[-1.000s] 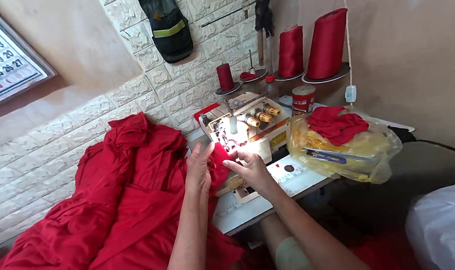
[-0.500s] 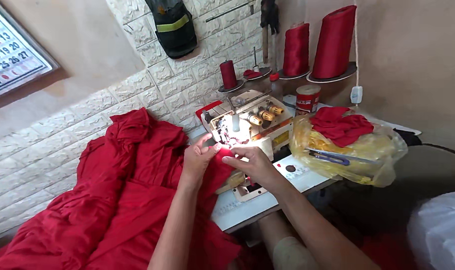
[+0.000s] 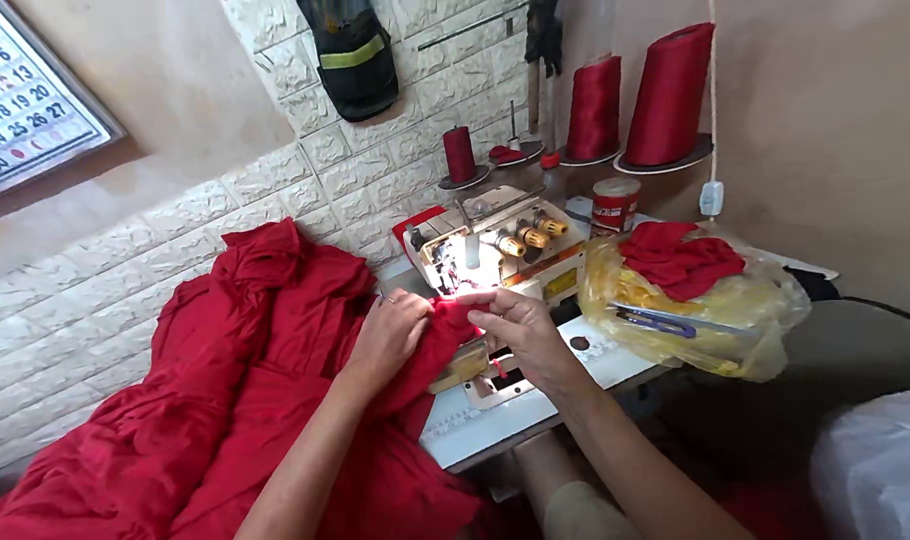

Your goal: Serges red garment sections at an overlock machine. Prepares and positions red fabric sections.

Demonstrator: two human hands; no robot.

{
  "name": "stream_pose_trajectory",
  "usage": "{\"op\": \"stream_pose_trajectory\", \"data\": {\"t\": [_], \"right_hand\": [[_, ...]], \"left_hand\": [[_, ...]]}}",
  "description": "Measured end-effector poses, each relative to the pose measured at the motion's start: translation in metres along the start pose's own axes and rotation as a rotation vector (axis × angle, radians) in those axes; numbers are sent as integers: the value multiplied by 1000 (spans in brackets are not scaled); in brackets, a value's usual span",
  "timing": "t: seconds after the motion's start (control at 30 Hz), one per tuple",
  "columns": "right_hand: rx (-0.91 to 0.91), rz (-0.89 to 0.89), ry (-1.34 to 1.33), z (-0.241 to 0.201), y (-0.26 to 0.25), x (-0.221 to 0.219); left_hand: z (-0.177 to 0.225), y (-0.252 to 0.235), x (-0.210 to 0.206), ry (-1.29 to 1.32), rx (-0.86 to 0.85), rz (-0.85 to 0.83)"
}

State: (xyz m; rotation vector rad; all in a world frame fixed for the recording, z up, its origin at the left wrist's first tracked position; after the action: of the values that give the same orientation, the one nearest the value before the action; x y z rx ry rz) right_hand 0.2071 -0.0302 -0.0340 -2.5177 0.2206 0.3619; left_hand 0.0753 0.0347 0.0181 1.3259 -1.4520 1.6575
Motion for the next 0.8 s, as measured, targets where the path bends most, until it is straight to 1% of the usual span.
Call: {"op": "stream_pose_trajectory", "data": {"t": [0.07,0.1,0.17,0.2,0.23,0.27,0.3,0.37,0.4,0.43,0.47,0.5,0.57,0.6,0.63,0.7,0.73,0.77,0.8], "right_hand": [[-62,-55,53,1,-5,-5],[-93,-132,136,3,-8,-12],[-137,-328,394,12,-14,-35],[-146,-384,493,15,-15,-46],[-157,-413,531,16,-16,-53],[-167,-406,518,14,-17,-54],[-169,-378,456,12,-18,-50],[-157,-303,281,8,-15,-39],[-156,-271,215,8,-13,-34],[-161,-238,178,9,-10,-29],[-163,-192,163,9,-7,-25],[-154,-137,145,10,-5,-19],[-131,-7,58,14,-1,-2],[-117,53,-4,17,2,7],[-105,102,-61,20,4,14],[-98,131,-121,23,6,20],[-94,126,-131,24,6,20],[-84,124,-141,24,6,20],[-70,125,-143,24,6,20]], "left_hand": [[7,-3,19,19,-28,120],[14,-6,30,36,-42,166],[32,-11,42,12,-69,195],[39,-12,44,-34,-59,187],[42,-10,44,-80,-3,170],[37,-6,46,-90,109,135],[28,3,49,-36,252,74],[6,30,42,178,523,-148],[1,43,32,261,590,-287],[0,53,23,276,612,-392],[-2,59,20,228,606,-413],[-5,62,24,126,575,-356],[-18,67,40,-25,515,-161],[-28,69,41,-16,518,-147],[-38,71,35,38,533,-217],[-52,74,18,186,629,-500],[-57,73,18,216,690,-537],[-62,68,27,190,737,-479],[-64,60,39,126,735,-361]]}}
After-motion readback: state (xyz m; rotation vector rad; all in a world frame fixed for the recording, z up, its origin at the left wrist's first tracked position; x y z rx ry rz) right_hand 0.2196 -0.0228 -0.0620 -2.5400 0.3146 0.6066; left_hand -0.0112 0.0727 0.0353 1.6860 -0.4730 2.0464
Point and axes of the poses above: each hand's wrist, its own y-axis away from the middle knuckle, its own x-axis out of the back of the hand, z = x × y, the point moved 10 cm from there along -y, towards the middle knuckle, and after that the axes turned 6 degrees about -z, right-handed, at the moved point
